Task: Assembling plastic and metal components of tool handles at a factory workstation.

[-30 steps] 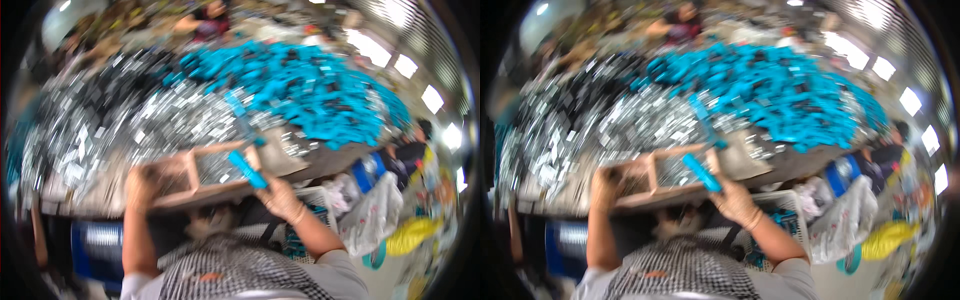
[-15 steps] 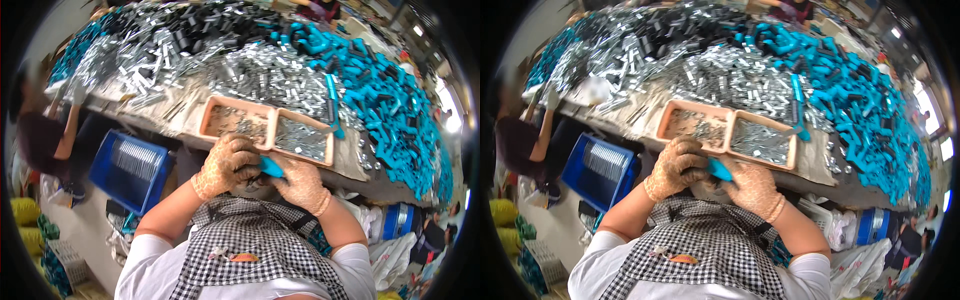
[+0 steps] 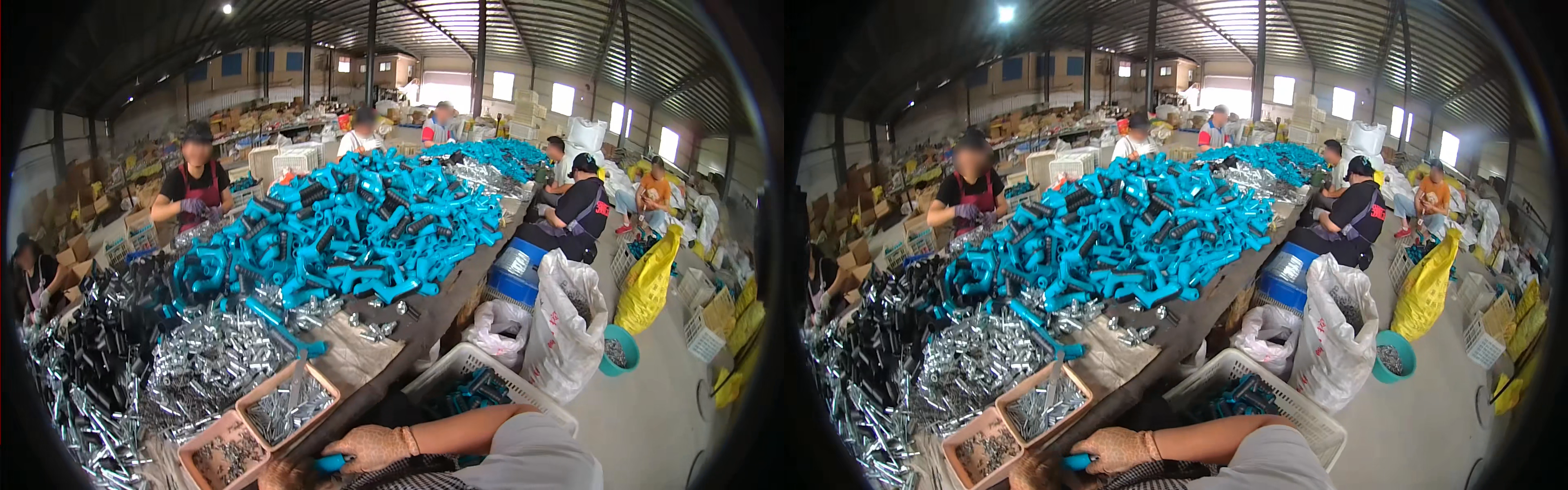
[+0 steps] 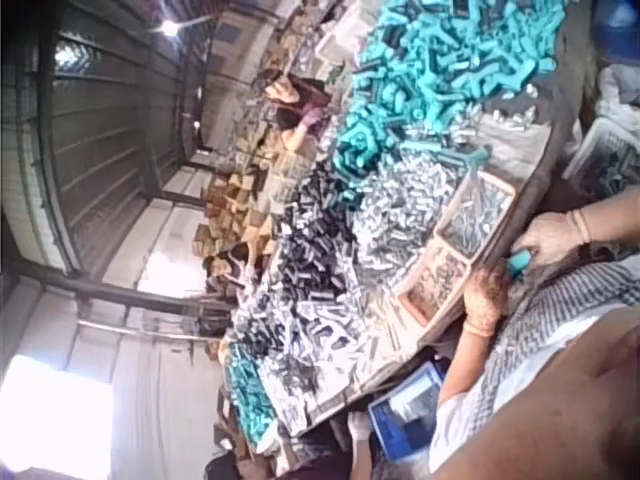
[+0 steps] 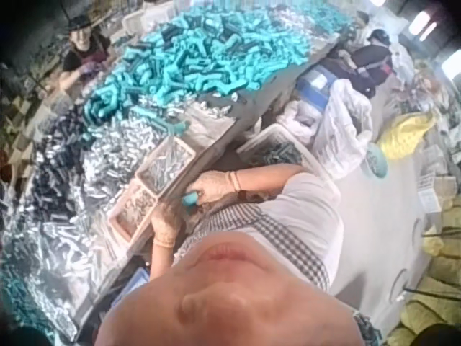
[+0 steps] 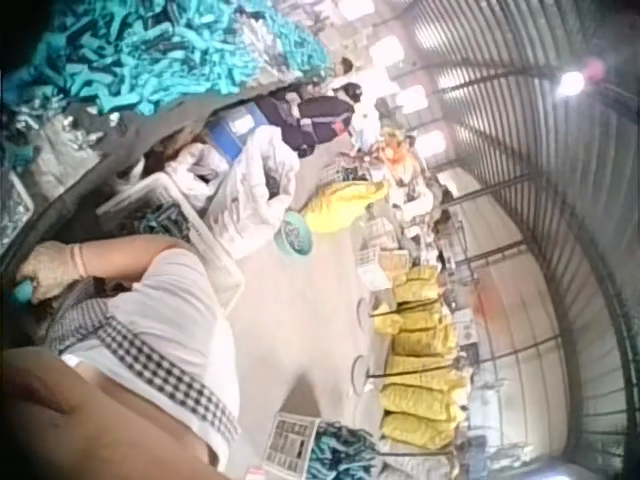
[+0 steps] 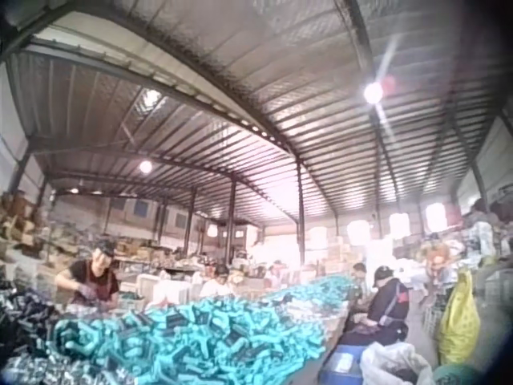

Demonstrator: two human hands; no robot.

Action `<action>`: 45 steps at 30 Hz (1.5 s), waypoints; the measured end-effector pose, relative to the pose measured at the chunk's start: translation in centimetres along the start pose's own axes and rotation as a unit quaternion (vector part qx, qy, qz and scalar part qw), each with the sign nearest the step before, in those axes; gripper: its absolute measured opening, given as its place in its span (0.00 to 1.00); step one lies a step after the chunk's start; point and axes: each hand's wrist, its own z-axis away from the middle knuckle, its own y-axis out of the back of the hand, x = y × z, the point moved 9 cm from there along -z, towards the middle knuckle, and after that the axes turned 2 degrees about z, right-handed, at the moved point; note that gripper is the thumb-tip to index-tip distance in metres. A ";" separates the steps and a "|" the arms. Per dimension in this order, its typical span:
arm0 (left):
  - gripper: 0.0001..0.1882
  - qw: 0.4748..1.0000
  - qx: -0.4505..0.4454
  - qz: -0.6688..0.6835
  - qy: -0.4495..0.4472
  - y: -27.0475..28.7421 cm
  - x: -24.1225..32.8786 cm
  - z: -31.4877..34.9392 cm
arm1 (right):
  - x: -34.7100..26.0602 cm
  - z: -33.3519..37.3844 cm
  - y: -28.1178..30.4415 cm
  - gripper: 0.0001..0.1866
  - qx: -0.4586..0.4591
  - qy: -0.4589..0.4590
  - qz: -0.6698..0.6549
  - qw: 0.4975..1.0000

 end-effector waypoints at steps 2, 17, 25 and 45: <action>0.20 0.999 -0.015 -0.012 -0.044 -0.5 0.8 -0.6 | 3.2 0.0 -1.6 0.24 -0.040 -0.041 -0.044 0.997; 0.24 0.959 -0.269 -0.075 0.044 -3.9 -2.0 -0.6 | -1.4 -0.5 -0.4 0.39 -0.009 0.150 -0.038 0.988; 0.18 0.884 -0.120 -0.259 0.370 1.4 -15.7 3.0 | 5.7 -5.4 2.8 0.32 0.027 -0.055 -0.478 0.876; 0.18 0.903 -0.032 -0.228 0.362 1.5 -15.3 2.3 | 10.6 -11.6 3.2 0.22 0.155 -0.071 -0.654 0.737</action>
